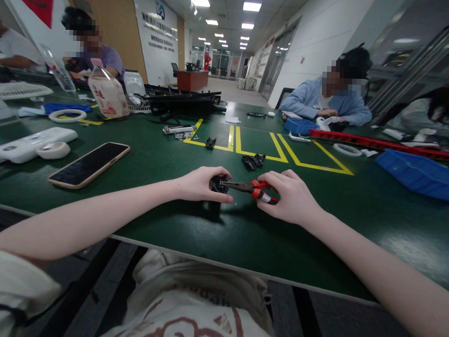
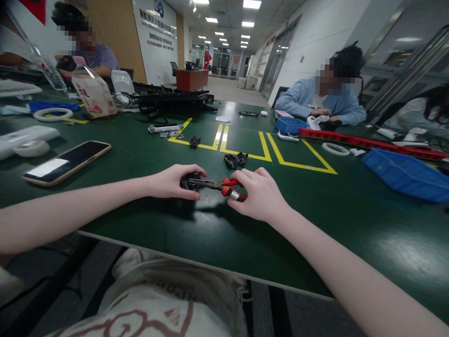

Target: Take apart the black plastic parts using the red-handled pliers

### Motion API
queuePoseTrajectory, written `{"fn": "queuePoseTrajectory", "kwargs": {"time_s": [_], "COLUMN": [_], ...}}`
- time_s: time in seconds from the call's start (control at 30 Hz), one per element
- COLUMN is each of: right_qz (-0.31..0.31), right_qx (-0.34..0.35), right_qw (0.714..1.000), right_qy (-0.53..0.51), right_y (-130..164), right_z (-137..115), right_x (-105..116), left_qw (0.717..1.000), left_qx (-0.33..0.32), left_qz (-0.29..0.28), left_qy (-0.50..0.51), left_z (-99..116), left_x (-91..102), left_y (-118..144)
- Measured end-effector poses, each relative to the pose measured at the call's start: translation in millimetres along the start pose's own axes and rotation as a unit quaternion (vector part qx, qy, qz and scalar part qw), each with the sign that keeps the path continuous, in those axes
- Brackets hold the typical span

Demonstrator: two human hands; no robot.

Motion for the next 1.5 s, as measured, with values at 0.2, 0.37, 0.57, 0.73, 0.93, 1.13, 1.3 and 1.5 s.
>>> {"fn": "queuePoseTrajectory", "kwargs": {"time_s": [0.2, 0.37, 0.57, 0.73, 0.93, 1.13, 1.3, 1.5], "right_qz": [-0.015, -0.096, -0.103, -0.054, -0.073, -0.084, -0.118, -0.154], "right_qx": [0.0, -0.072, -0.09, -0.047, -0.061, -0.062, -0.07, -0.081], "right_qw": [1.0, 0.991, 0.989, 0.997, 0.995, 0.994, 0.991, 0.983], "right_qy": [0.006, -0.052, -0.063, -0.008, 0.001, 0.014, -0.013, -0.057], "right_y": [-0.3, -2.4, -4.2, -3.0, 0.4, 1.0, 0.7, -0.5], "right_z": [-0.6, 0.3, -1.2, -3.7, -4.0, -6.2, -7.5, -8.6], "right_x": [-2.0, -5.4, -5.1, -0.9, 0.6, 1.3, -0.4, -0.9], "left_qw": [0.999, 0.998, 0.999, 0.997, 0.997, 0.998, 0.999, 0.996], "left_qx": [-0.027, -0.026, 0.025, 0.043, 0.041, 0.034, -0.007, -0.044], "left_qz": [0.018, 0.043, 0.026, 0.01, 0.002, 0.001, 0.045, 0.072], "left_qy": [-0.028, -0.025, 0.029, 0.055, 0.058, 0.045, 0.005, -0.03], "left_z": [-4.4, -6.1, -4.8, -2.6, -2.6, -2.8, -1.8, -2.0], "left_x": [-2.3, -3.5, -1.6, 0.1, 0.1, 0.8, -0.4, -2.8], "left_y": [0.0, -0.4, -1.0, -2.2, -2.3, -2.1, -0.5, 0.9]}}
Point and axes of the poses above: each hand's wrist, its own y-axis away from the middle knuckle, its own x-axis out of the back of the hand, z = x × y, the point moved 2 cm from there along -y, towards the middle knuckle, and after that the axes turned 12 degrees about -x, right-handed, at the moved point
